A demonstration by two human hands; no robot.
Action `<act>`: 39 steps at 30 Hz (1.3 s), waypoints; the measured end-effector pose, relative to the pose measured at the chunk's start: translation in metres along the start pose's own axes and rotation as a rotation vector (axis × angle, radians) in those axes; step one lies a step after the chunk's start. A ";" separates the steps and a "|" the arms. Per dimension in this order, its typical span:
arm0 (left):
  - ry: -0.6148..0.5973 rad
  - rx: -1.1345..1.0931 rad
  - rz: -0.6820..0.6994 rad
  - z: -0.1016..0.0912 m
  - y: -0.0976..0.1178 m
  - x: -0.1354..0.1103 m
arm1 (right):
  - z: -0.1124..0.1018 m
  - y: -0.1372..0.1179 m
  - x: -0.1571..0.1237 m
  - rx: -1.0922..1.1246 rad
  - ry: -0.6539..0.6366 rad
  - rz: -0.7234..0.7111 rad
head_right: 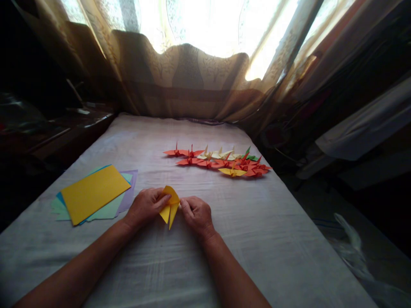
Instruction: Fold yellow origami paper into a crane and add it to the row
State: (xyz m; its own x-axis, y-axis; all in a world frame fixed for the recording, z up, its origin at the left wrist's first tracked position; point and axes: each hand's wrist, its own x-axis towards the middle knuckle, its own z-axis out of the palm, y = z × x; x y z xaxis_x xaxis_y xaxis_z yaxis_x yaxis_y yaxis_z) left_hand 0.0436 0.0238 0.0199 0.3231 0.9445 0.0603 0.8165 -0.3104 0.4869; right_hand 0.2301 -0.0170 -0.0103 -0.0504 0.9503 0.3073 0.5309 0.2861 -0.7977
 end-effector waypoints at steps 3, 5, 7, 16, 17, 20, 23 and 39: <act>0.016 -0.007 -0.001 0.003 -0.002 0.000 | 0.003 0.001 0.001 0.015 0.024 0.048; 0.019 -0.018 0.005 0.004 -0.004 0.001 | 0.006 0.002 0.001 0.030 0.036 0.083; 0.014 -0.038 0.009 0.005 -0.005 0.001 | 0.007 0.001 0.002 0.031 0.044 0.111; -0.034 -0.207 0.003 0.004 -0.008 0.004 | 0.009 -0.009 0.002 -0.071 0.055 0.115; -0.023 -0.209 0.007 0.005 -0.008 0.004 | 0.011 -0.010 0.002 -0.106 0.064 0.134; -0.001 -0.197 0.019 0.006 -0.010 0.003 | 0.014 -0.014 0.005 -0.234 0.073 0.186; -0.014 -0.181 0.025 0.006 -0.010 0.003 | 0.014 -0.019 0.011 -0.397 0.055 0.202; 0.015 -0.288 0.008 0.012 -0.018 0.005 | 0.019 -0.015 0.000 -0.253 0.079 -0.201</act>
State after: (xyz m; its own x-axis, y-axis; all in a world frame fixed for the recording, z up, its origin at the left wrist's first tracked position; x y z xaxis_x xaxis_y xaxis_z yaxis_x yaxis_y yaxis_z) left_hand 0.0363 0.0327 0.0009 0.3206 0.9441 0.0769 0.6438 -0.2767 0.7134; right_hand 0.2062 -0.0186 -0.0078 -0.1151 0.8626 0.4926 0.7110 0.4179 -0.5655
